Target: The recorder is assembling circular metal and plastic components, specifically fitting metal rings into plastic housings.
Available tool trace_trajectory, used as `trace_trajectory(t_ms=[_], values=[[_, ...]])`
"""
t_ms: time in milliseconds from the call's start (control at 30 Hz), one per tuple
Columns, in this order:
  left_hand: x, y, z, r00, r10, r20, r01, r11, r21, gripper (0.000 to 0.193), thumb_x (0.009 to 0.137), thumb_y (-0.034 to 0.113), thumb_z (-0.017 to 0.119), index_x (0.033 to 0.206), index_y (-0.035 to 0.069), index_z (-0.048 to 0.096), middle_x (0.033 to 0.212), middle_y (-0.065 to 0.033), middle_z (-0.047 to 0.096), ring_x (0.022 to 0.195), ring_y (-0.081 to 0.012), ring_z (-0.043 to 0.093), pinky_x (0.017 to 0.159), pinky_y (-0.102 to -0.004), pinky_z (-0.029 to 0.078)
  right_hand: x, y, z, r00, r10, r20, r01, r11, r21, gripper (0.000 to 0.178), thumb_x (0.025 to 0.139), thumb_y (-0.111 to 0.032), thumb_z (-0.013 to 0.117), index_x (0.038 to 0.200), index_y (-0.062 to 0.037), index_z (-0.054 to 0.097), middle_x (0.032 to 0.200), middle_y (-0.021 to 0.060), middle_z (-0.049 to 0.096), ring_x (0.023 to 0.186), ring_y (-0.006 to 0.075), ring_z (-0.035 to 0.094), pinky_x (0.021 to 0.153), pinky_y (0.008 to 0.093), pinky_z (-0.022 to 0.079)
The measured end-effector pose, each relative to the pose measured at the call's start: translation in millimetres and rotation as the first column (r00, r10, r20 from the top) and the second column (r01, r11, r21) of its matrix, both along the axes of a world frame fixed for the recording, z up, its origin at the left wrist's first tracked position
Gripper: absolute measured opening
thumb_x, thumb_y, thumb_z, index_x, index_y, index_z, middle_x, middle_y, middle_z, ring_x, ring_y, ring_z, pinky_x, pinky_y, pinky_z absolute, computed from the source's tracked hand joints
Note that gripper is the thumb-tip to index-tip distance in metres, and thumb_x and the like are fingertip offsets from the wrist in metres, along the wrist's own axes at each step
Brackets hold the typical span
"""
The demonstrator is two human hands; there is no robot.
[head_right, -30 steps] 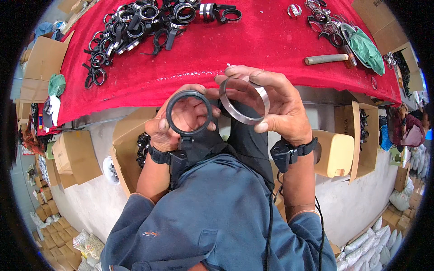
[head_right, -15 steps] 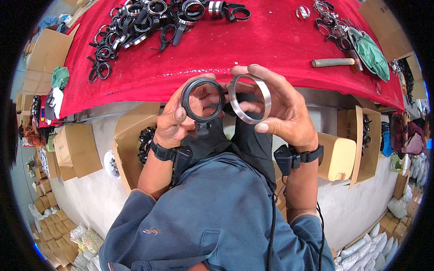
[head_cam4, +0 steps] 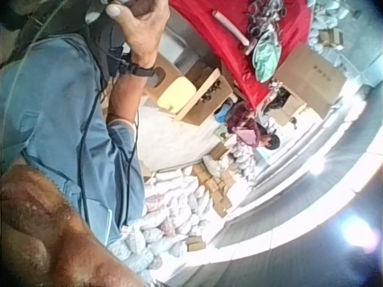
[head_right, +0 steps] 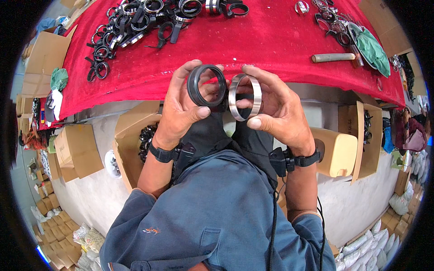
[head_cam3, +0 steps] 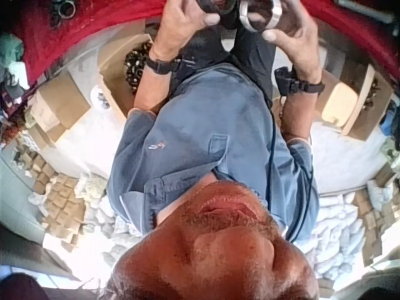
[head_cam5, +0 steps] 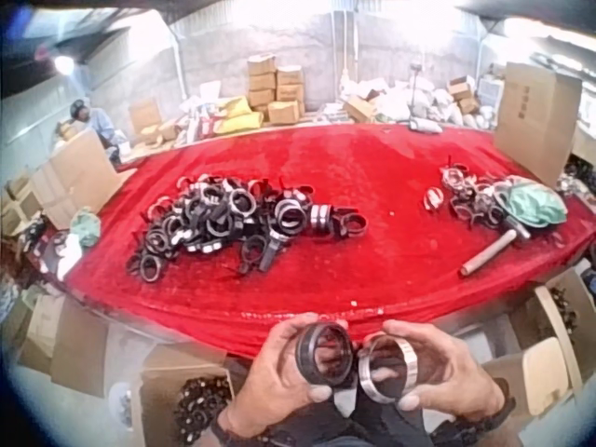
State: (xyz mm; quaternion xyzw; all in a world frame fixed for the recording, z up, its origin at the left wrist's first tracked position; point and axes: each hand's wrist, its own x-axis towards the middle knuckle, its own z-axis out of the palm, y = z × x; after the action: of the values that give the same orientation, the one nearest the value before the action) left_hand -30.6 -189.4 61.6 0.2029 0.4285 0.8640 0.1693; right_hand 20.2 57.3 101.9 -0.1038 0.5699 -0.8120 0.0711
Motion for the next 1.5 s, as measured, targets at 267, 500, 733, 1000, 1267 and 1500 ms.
trace_trajectory(t_ms=[267, 500, 733, 1000, 1267, 1500], values=[[7.0, 0.4, 9.2, 0.962, -0.001, -0.272, -0.069, 0.967, -0.246, 0.085, 0.08, -0.012, 0.083, 0.154, 0.007, 0.045, 0.159, -0.0176, 0.052, 0.147, -0.0294, 0.053, 0.124, -0.0465, 0.045, 4.3, -13.0, -6.4, 0.997, -0.048, -0.057, 0.061, 0.964, 0.258, 0.093, 0.082, -0.016, 0.094, 0.16, -0.0007, 0.046, 0.153, 0.0158, 0.055, 0.141, 0.0293, 0.057, 0.118, 0.048, 0.052], [2.8, -0.5, 18.8, 0.913, 0.029, -0.406, -0.217, 0.878, -0.427, 0.077, 0.079, -0.009, 0.082, 0.151, 0.009, 0.06, 0.156, -0.016, 0.057, 0.144, -0.0317, 0.057, 0.122, -0.0445, 0.048, 0.1, -26.8, -5.1, 0.966, -0.081, -0.246, 0.18, 0.893, 0.412, 0.085, 0.08, -0.014, 0.092, 0.155, -0.0055, 0.054, 0.151, 0.0158, 0.056, 0.139, 0.0299, 0.058, 0.113, 0.0432, 0.055], [-1.2, -12.2, 28.7, 0.79, -0.005, -0.613, -0.412, 0.736, -0.537, 0.076, 0.074, -0.012, 0.073, 0.147, 0.008, 0.064, 0.156, -0.0196, 0.059, 0.145, -0.0353, 0.057, 0.122, -0.0437, 0.047, -5.4, -35.7, -13.7, 0.964, -0.099, -0.247, 0.21, 0.853, 0.478, 0.083, 0.079, -0.009, 0.09, 0.154, -0.0038, 0.056, 0.154, 0.0162, 0.055, 0.141, 0.0318, 0.057, 0.112, 0.0425, 0.056], [-2.3, -1.1, 33.5, 0.734, -0.078, -0.675, -0.402, 0.751, -0.524, 0.083, 0.079, -0.013, 0.073, 0.157, 0.006, 0.053, 0.16, -0.0212, 0.053, 0.142, -0.0408, 0.057, 0.116, -0.0448, 0.053, -0.4, -40.9, -24.6, 0.954, -0.227, -0.198, 0.284, 0.896, 0.342, 0.082, 0.085, -0.021, 0.091, 0.154, 0.0019, 0.053, 0.15, 0.0159, 0.055, 0.138, 0.0292, 0.058, 0.114, 0.0425, 0.052], [-1.3, 11.8, 16.3, 0.553, 0.084, -0.829, -0.656, 0.657, -0.371, 0.058, 0.085, 0.003, 0.08, 0.14, 0.001, 0.063, 0.121, -0.0199, 0.074, 0.106, -0.0378, 0.074, 0.092, -0.0466, 0.062, -7.6, -49.3, -22.1, 0.898, -0.401, -0.182, 0.439, 0.854, 0.28, 0.084, 0.088, -0.023, 0.088, 0.156, 0.0043, 0.045, 0.146, 0.0186, 0.056, 0.136, 0.0288, 0.058, 0.119, 0.0429, 0.045], [6.5, 1.4, 31.9, 0.767, -0.031, -0.64, -0.386, 0.776, -0.499, 0.059, 0.09, 0.005, 0.08, 0.146, 0.001, 0.062, 0.113, -0.0208, 0.072, 0.1, -0.0377, 0.072, 0.089, -0.0425, 0.058, -25.2, -31.1, -26.8, 0.783, -0.502, -0.366, 0.619, 0.685, 0.384, 0.043, 0.115, -0.038, 0.052, 0.102, 0.002, 0.062, 0.098, 0.0077, 0.061, 0.091, 0.0181, 0.056, 0.081, 0.0328, 0.046]])
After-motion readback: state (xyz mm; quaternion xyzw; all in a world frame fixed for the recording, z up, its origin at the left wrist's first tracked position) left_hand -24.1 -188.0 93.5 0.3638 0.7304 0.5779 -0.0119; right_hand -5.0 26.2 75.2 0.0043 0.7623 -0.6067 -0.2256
